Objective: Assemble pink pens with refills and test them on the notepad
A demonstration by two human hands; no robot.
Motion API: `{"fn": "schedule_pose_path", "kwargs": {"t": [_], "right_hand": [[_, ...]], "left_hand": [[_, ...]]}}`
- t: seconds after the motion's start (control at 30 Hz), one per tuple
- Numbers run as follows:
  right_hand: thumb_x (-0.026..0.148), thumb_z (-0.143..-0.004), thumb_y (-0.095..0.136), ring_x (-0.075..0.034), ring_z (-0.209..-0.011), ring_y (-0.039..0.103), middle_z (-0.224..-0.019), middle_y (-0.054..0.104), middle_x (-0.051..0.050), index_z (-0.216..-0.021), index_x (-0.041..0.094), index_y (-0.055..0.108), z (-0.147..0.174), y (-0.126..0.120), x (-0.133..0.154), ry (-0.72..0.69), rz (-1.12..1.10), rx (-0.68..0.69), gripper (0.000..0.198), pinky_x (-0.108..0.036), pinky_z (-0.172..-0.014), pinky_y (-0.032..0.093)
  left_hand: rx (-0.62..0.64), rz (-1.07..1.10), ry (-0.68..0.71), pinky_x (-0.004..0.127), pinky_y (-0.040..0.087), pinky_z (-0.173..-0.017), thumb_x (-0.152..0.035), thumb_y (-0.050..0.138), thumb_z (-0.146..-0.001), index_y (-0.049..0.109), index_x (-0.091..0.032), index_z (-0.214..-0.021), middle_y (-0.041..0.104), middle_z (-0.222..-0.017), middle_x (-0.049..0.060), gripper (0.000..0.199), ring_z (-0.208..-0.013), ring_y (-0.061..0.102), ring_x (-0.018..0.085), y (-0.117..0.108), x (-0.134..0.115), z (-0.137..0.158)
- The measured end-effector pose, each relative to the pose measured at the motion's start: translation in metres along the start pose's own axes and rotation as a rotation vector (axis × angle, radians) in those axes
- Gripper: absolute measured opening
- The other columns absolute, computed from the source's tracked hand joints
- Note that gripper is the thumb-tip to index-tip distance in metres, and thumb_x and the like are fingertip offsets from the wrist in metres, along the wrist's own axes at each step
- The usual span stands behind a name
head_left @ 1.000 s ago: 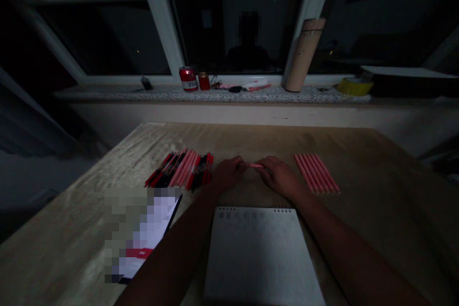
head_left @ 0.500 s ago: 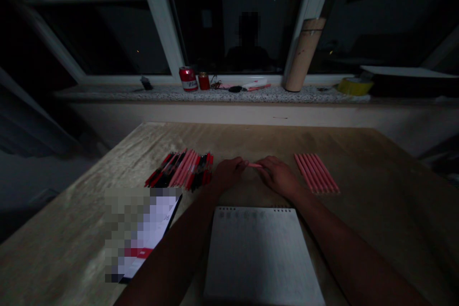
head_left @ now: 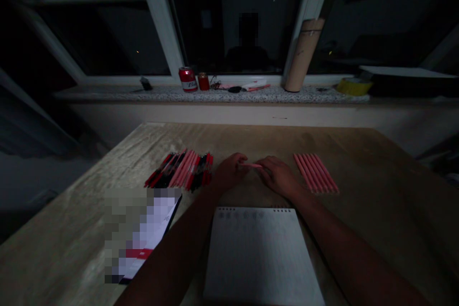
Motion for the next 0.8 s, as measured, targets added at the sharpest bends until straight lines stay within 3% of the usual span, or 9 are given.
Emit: {"fn": "schedule_pose_path", "kwargs": {"t": [0.3,0.8], "right_hand": [[0.030,-0.091,0.043,-0.019,-0.089,0.055,-0.091,0.063,-0.008,-0.102,0.019,0.062,-0.0002,0.0012,-0.0028,0.014,0.011,0.000,0.025,-0.029,-0.079,0.041],[0.028,-0.091,0.043,-0.019,-0.089,0.055,-0.091,0.063,-0.008,-0.101,0.019,0.062,-0.0006,0.0000,0.0015,-0.006,-0.005,0.011,0.024,-0.030,-0.080,0.040]], "left_hand": [[0.013,-0.290,0.004,0.025,0.034,-0.059,-0.058,0.038,-0.084,0.054,-0.018,-0.082,0.058,-0.079,0.002,0.044,-0.068,0.054,0.014,0.0004,-0.0048,0.0015],[-0.006,-0.294,0.007,0.026,0.033,-0.062,-0.049,0.025,-0.092,0.053,-0.016,-0.072,0.054,-0.072,0.002,0.047,-0.067,0.050,0.013,0.0015,-0.0031,-0.0007]]}}
Point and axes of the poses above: each hand's wrist, its own z-axis away from the middle knuckle, its own y-axis out of the palm, x = y × z, the point moved 7 cm from there along -z, towards the middle knuckle
